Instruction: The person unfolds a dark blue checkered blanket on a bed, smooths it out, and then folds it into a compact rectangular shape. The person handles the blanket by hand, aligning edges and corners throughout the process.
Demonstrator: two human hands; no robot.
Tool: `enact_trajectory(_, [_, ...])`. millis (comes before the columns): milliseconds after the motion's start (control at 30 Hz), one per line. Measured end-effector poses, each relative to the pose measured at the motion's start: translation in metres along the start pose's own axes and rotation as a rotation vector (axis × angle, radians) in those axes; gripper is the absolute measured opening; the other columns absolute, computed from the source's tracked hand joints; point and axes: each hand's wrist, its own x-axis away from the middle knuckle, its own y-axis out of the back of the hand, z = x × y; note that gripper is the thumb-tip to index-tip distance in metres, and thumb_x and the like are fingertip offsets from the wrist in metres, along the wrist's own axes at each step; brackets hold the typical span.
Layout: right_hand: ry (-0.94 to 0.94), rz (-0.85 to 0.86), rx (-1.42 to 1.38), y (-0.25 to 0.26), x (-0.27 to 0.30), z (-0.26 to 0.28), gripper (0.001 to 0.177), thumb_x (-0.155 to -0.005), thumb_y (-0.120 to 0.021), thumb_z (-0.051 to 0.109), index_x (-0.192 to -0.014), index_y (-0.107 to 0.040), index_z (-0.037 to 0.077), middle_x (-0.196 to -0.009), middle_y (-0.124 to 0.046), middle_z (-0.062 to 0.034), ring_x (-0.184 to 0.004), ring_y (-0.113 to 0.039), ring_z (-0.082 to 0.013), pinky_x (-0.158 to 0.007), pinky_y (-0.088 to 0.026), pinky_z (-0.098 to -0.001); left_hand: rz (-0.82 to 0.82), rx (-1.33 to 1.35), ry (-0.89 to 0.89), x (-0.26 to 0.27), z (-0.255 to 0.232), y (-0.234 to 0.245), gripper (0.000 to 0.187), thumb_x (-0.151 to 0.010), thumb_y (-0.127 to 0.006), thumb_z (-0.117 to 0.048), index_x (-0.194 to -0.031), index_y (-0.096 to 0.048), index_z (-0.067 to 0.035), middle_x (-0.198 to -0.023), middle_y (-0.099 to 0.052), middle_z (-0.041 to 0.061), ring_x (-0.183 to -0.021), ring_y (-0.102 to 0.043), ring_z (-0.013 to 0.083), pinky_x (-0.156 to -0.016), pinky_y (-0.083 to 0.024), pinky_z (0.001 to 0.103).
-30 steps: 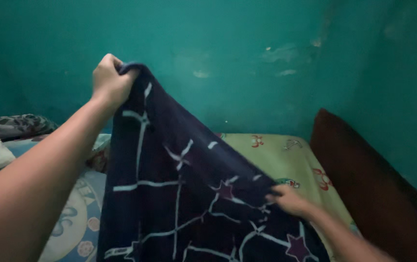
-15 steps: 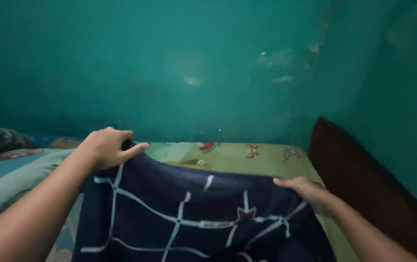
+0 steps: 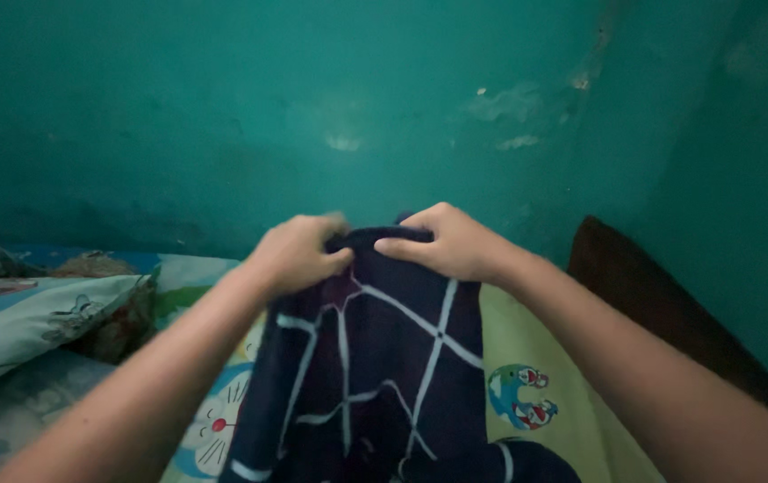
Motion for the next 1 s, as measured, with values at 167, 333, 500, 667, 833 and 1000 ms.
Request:
enact_trajectory(167, [0.213,0.020,-0.083,-0.003,0.002,0.006,0.039,-0.088,-0.074,0.044,-0.082,-0.079,0.006,-0.067,-0.069,-0.0010,-0.060,-0.059,-0.0100,-0.057,-0.049,-0.0281,0.109,0.197,-0.354,-0.008,-0.023,-0.002,0.063,-0.062,-0.081,-0.030,-0.116,-0.062,-0.003,-0.105,-0.073,0.023,-0.095,-0.072,0.0355,-0.081,-0.059,0.046])
enact_trajectory(333, [0.125,-0.077,-0.129,-0.011,0.011,-0.009,0.035,-0.079,-0.085,0.037,-0.090,-0.079,0.004,-0.072,-0.065,-0.0013,-0.063,-0.056,-0.0098,-0.058,-0.046,-0.0293,-0.003,0.112,0.013,-0.009,-0.030,0.004,0.031,-0.083,-0.065,-0.032,-0.101,-0.075,-0.008,-0.106,-0.073,0.020,-0.102,-0.070,0.0368,-0.088,-0.055,0.047])
enact_trajectory(500, [0.050,0.056,-0.284,-0.047,0.032,-0.053,0.048,-0.069,-0.088,0.032,-0.106,-0.075,0.003,-0.097,-0.079,-0.0064,-0.087,-0.072,-0.0158,-0.083,-0.058,-0.0337,-0.289,0.076,-0.001,-0.021,-0.012,0.017,0.032,-0.078,-0.058,-0.023,-0.099,-0.079,-0.014,-0.109,-0.067,0.017,-0.104,-0.063,0.0426,-0.088,-0.051,0.050])
enact_trajectory(667, [-0.082,0.027,0.111,-0.086,0.069,-0.139,0.062,-0.074,-0.086,0.025,-0.129,-0.064,0.006,-0.126,-0.067,-0.0140,-0.114,-0.064,-0.0262,-0.100,-0.051,-0.0389,-0.410,0.194,0.288,-0.022,0.017,0.034,0.034,-0.084,-0.056,-0.024,-0.104,-0.078,-0.009,-0.106,-0.072,0.023,-0.102,-0.065,0.0458,-0.089,-0.053,0.051])
enact_trajectory(833, [-0.631,-0.041,0.163,-0.085,0.085,-0.219,0.062,-0.084,-0.067,0.007,-0.143,-0.054,0.018,-0.123,-0.069,-0.0079,-0.098,-0.072,-0.0223,-0.088,-0.060,-0.0391,-0.515,0.468,0.471,-0.041,0.033,0.027,0.034,-0.087,-0.054,-0.024,-0.104,-0.075,-0.003,-0.105,-0.074,0.025,-0.097,-0.070,0.0432,-0.087,-0.052,0.048])
enact_trajectory(1000, [-0.776,-0.185,-0.199,-0.050,0.085,-0.244,0.030,-0.098,-0.052,0.010,-0.113,-0.075,0.000,-0.088,-0.073,-0.0189,-0.059,-0.059,-0.0205,-0.049,-0.044,-0.0315,-0.408,0.331,0.574,-0.079,0.054,0.011,0.034,-0.089,-0.058,-0.024,-0.104,-0.075,0.001,-0.106,-0.072,0.026,-0.103,-0.069,0.0433,-0.091,-0.051,0.046])
